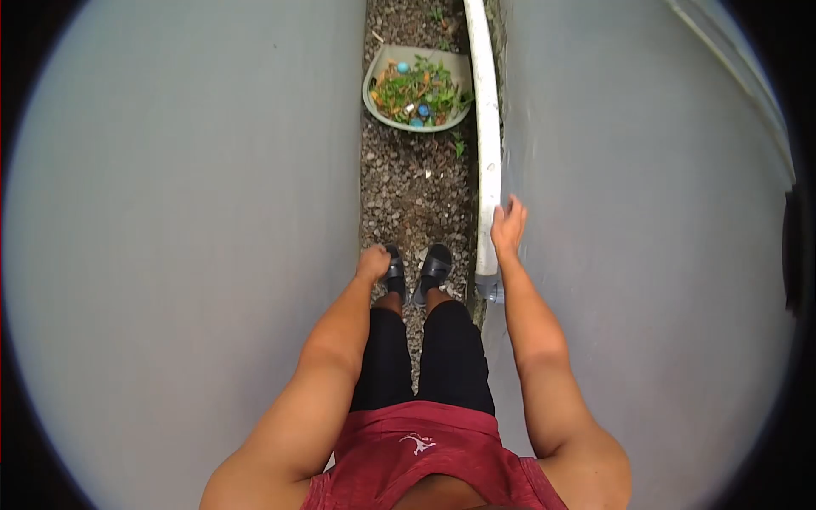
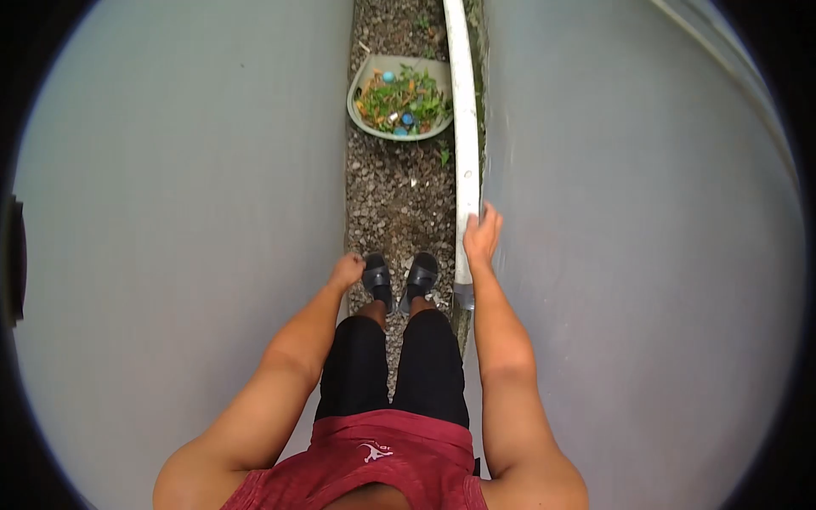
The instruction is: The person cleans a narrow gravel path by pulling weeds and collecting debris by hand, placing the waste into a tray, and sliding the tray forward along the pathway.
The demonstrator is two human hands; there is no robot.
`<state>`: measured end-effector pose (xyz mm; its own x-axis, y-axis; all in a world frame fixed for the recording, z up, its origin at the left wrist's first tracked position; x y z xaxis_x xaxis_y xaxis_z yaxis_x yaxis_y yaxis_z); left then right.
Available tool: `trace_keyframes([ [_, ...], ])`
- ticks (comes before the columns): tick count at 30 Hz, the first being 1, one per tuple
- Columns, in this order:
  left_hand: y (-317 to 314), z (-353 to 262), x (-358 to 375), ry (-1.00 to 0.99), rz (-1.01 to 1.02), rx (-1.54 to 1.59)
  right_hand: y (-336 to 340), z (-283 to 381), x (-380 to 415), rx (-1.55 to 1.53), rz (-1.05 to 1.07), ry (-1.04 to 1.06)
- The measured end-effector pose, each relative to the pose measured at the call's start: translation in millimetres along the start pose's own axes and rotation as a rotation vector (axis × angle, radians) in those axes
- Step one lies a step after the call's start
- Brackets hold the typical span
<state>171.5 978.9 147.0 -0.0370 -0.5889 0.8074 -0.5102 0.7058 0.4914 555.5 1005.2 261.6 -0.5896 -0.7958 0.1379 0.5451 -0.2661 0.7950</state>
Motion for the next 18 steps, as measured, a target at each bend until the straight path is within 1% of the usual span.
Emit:
trace_keyframes([
  [1,-5.9,1.0,-21.7,-0.006,-0.004,0.054,-10.3,15.3,-18.6,0.0,0.013,0.029],
  [3,6.7,-15.1,-48.1,0.014,-0.046,0.05,-24.8,36.9,-53.6,0.079,-0.073,0.123],
  [5,0.4,-10.3,-96.0,0.001,-0.057,0.069,-45.6,35.3,-91.8,0.142,-0.098,0.13],
  [7,18.2,-19.0,-118.3,0.044,-0.136,0.109,-52.0,50.1,-112.4,0.203,0.03,-0.047],
  [8,18.6,-19.1,-132.8,0.055,-0.123,0.131,-60.3,48.2,-118.7,0.235,0.091,-0.138],
  [9,20.1,-18.6,-149.5,0.065,-0.113,0.153,-77.9,37.4,-126.2,0.293,0.183,-0.1],
  [10,24.0,-23.3,-157.1,0.076,-0.101,0.176,-83.6,30.0,-126.5,0.307,0.195,-0.088],
  [11,23.2,-27.3,-166.6,0.119,-0.028,0.175,-88.5,24.7,-127.1,0.314,0.199,-0.072],
  [12,28.1,-31.6,-195.1,0.083,-0.023,0.146,-99.6,19.8,-131.2,0.308,0.186,-0.068],
  [13,17.4,-26.7,-213.7,0.073,0.007,0.124,-102.1,15.7,-131.0,0.375,0.155,-0.068],
  [14,4.5,-19.2,-229.3,0.072,0.04,0.107,-106.0,13.5,-129.6,0.346,0.159,-0.049],
  [15,4.0,-21.4,-248.2,0.018,-0.012,0.114,-104.8,14.7,-132.4,0.316,0.149,-0.031],
  [17,-13.5,-5.4,-296.5,0.06,-0.071,0.205,-105.8,12.6,-133.7,0.317,0.141,-0.014],
  [18,-12.7,-18.5,-302.1,0.024,-0.042,0.22,-107.5,12.9,-135.4,0.323,0.141,-0.009],
])
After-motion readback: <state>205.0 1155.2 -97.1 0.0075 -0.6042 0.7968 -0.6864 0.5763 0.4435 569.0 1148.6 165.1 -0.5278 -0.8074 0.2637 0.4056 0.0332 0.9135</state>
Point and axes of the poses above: each hand's wrist, its own x-axis away from the middle knuckle, its own y-axis out of the back of the hand, z = x × y, the point moved 10 cm from there along -x, towards the middle knuckle, and after that the axes turned 2 degrees about y, right-handed, at the moved point
